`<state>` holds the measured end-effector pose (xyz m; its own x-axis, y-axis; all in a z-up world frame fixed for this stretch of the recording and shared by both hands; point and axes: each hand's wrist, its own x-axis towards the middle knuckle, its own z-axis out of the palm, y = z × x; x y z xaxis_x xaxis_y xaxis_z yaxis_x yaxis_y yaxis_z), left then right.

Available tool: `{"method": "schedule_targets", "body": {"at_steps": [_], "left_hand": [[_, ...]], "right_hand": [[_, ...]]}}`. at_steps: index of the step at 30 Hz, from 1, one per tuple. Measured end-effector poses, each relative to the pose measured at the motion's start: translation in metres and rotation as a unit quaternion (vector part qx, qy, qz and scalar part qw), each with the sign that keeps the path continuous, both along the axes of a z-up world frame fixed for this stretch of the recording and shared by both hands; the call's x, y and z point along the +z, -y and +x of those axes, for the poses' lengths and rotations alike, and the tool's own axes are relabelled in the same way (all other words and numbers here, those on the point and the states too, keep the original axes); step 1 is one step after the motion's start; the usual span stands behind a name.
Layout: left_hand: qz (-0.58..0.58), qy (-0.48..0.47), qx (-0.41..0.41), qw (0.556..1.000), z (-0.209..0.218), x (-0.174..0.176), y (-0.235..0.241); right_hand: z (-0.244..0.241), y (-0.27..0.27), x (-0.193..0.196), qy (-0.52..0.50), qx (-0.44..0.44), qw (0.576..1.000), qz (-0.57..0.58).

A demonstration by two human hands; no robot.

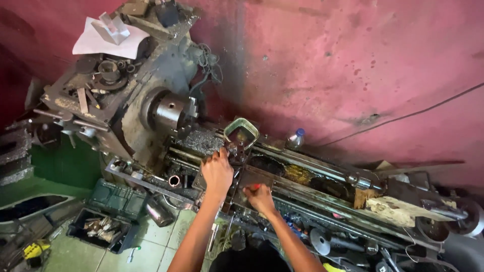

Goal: Cleaning metal shavings from a lathe and polishing a machined part with a brush.

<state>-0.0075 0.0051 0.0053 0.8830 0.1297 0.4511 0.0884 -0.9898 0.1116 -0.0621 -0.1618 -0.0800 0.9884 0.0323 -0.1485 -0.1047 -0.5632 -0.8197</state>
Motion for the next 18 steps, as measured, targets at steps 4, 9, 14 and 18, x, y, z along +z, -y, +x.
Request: {"method": "schedule_targets", "body": {"at_steps": [4, 9, 14, 18], "left_hand": [[-0.001, -0.008, 0.000, 1.000, -0.002, 0.005, 0.000], [-0.029, -0.019, 0.006, 0.999, -0.004, 0.006, 0.004], [-0.031, -0.034, 0.012, 0.999, -0.002, 0.004, 0.002], [-0.031, -0.047, 0.022, 0.998, 0.001, -0.002, 0.001]], "right_hand": [[0.018, 0.011, 0.008, -0.052, -0.018, 0.998, 0.016], [0.024, 0.018, -0.030, 0.204, 0.054, 0.953, -0.217], [0.030, -0.004, 0.006, -0.026, 0.050, 0.998, -0.019], [0.047, 0.027, -0.023, -0.069, -0.019, 0.996, 0.048]]}}
